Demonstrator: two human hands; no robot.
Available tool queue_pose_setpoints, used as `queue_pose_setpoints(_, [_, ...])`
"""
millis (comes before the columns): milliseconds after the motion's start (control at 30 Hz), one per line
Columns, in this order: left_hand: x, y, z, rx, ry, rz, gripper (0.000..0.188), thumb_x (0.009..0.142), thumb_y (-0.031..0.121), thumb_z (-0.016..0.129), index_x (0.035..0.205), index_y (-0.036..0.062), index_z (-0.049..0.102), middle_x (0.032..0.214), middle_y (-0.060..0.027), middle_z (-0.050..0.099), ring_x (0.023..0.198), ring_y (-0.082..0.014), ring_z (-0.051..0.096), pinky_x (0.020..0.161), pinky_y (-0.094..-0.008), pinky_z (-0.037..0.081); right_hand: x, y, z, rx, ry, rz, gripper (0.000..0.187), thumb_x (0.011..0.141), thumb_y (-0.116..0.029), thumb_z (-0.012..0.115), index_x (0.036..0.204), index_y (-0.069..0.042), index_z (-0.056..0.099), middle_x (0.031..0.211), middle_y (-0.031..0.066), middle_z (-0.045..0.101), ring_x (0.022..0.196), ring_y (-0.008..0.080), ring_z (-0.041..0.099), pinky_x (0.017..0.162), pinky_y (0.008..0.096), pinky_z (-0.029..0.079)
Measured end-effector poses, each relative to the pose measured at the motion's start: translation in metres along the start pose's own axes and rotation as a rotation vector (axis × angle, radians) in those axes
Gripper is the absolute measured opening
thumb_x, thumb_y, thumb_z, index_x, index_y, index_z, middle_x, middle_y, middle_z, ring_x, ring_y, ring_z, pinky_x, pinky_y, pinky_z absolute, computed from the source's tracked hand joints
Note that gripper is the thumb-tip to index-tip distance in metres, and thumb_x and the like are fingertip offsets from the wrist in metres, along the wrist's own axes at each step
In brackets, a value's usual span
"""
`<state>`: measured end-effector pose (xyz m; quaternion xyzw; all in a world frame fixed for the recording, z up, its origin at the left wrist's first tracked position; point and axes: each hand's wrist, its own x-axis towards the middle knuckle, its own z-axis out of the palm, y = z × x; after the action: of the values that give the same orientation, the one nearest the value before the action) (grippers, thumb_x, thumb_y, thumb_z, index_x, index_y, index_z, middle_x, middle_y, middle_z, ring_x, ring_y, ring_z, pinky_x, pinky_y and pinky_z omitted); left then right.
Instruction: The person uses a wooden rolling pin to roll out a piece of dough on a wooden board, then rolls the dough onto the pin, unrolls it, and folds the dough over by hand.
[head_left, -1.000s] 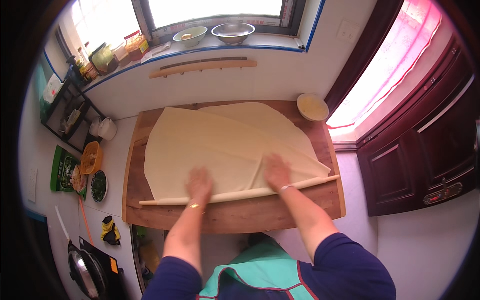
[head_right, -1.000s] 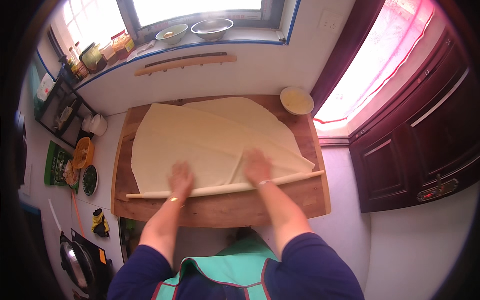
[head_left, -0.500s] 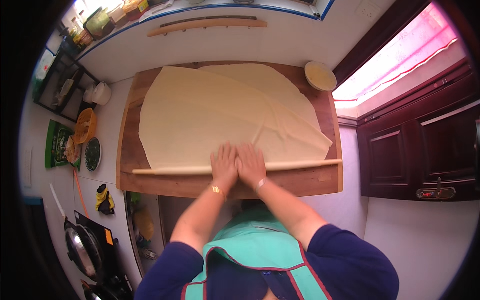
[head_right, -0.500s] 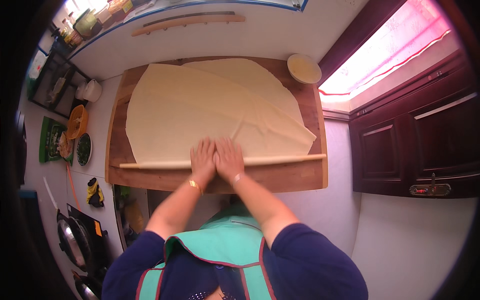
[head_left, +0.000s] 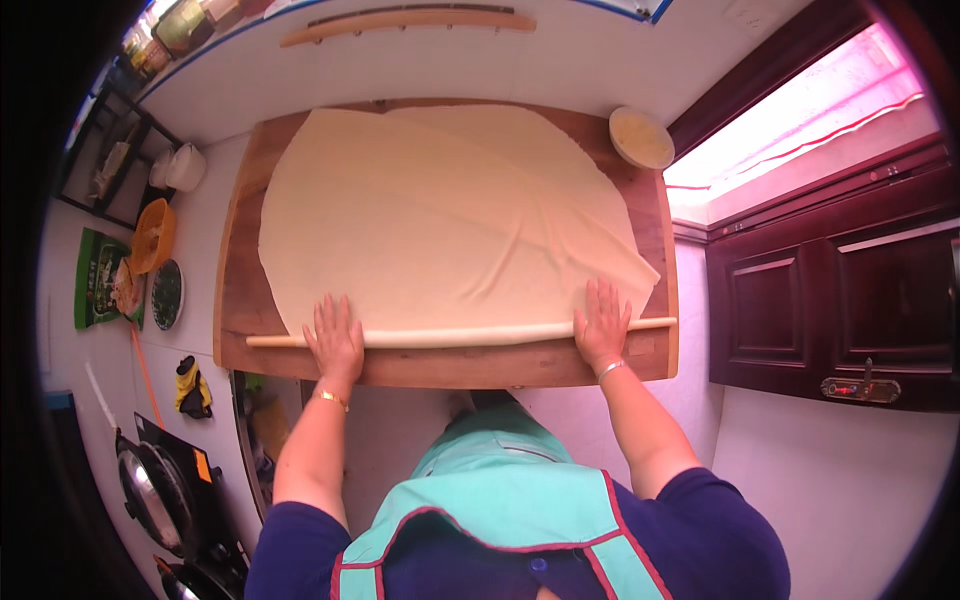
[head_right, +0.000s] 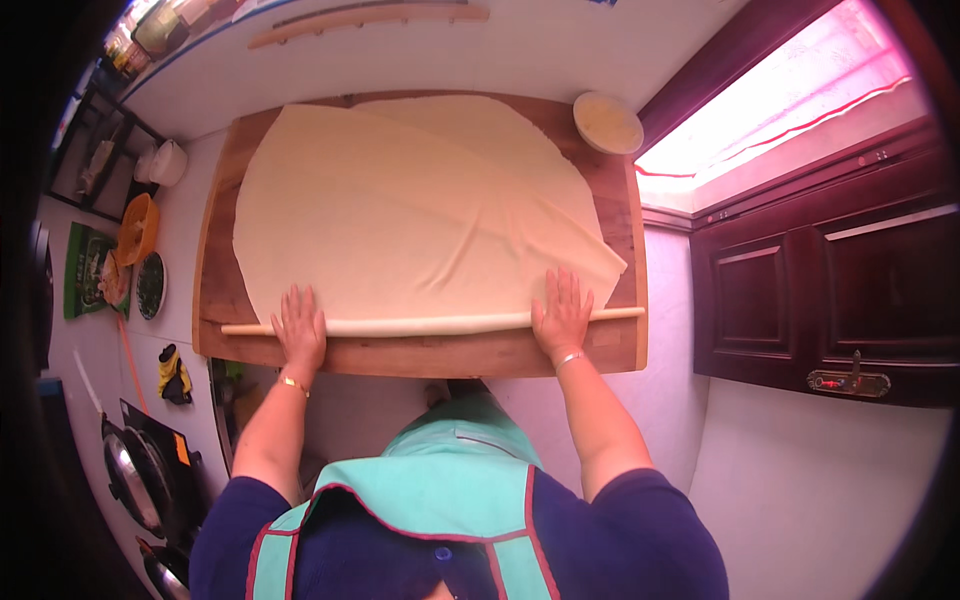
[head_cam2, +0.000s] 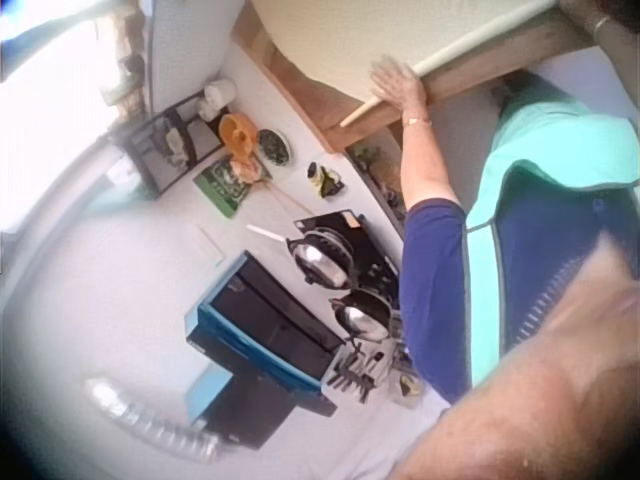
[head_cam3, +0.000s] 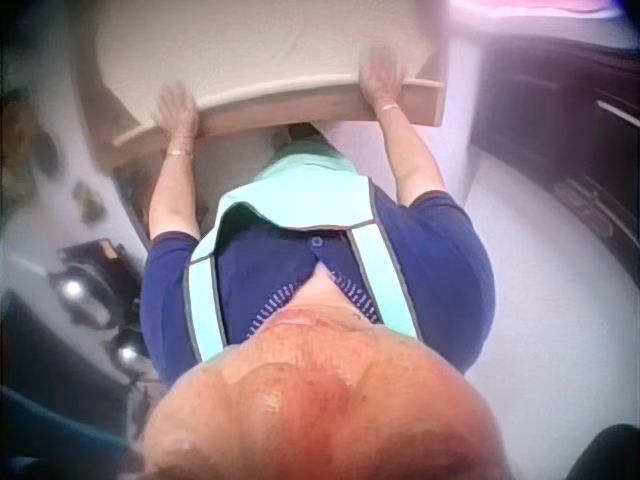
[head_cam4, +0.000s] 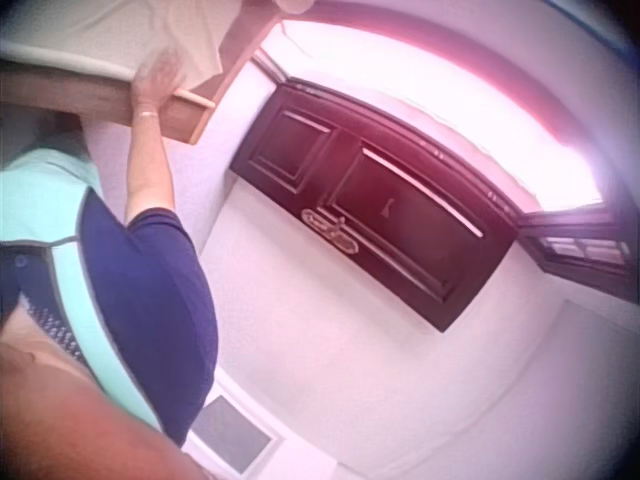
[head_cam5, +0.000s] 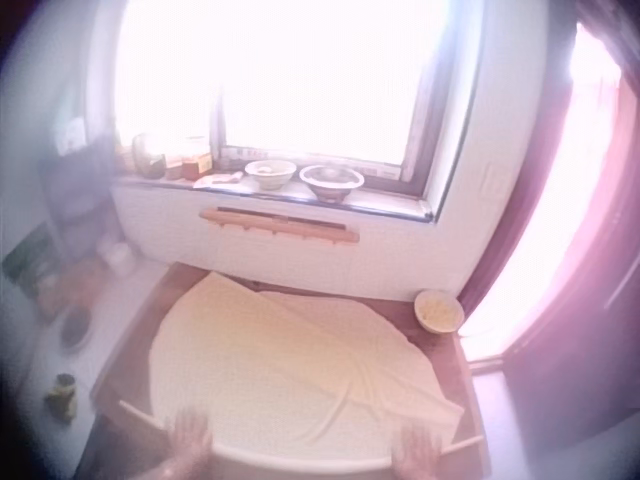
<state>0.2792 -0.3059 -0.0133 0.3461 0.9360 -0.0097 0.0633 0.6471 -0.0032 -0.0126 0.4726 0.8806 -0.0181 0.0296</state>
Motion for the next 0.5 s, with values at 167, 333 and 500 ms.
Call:
queue_pose_setpoints(167, [0.061,0.076,-0.015,-0.181,0.179,-0.127,0.064,0.097,0.050,0.039,0.152,0.0226,0.023,0.160,-0.0117,0.013,0.148,-0.0299,0.011,0.114,-0.0621,0.006,0.081,-0.058,-0.012,0.281,0.344,0.038,0.064,0.090,-0.041,0.053,0.145,-0.012,0.038,0.154,0.0134,0.030,0.142,0.0292,0.029,0.112,0.0547,0.021])
queue_pose_setpoints(333, [-0.008,0.164,0.003,-0.100,-0.100,0.126,0.066,0.095,0.050,0.042,0.152,0.0226,0.023,0.161,-0.0098,0.012,0.148,-0.0292,0.010,0.114,-0.0605,0.004,-0.001,-0.155,0.000,0.242,0.083,-0.289,0.063,0.091,-0.038,0.049,0.147,-0.013,0.034,0.153,0.0122,0.032,0.143,0.0285,0.026,0.113,0.0546,0.020])
queue_pose_setpoints(500, [0.016,0.152,-0.002,-0.224,0.219,0.310,0.061,0.096,0.043,0.044,0.151,0.0231,0.026,0.159,-0.0109,0.017,0.146,-0.0304,0.017,0.112,-0.0633,0.011,0.031,-0.153,-0.010,0.200,0.223,-0.379,0.060,0.092,-0.035,0.047,0.146,-0.013,0.035,0.151,0.0127,0.034,0.142,0.0283,0.029,0.113,0.0550,0.021])
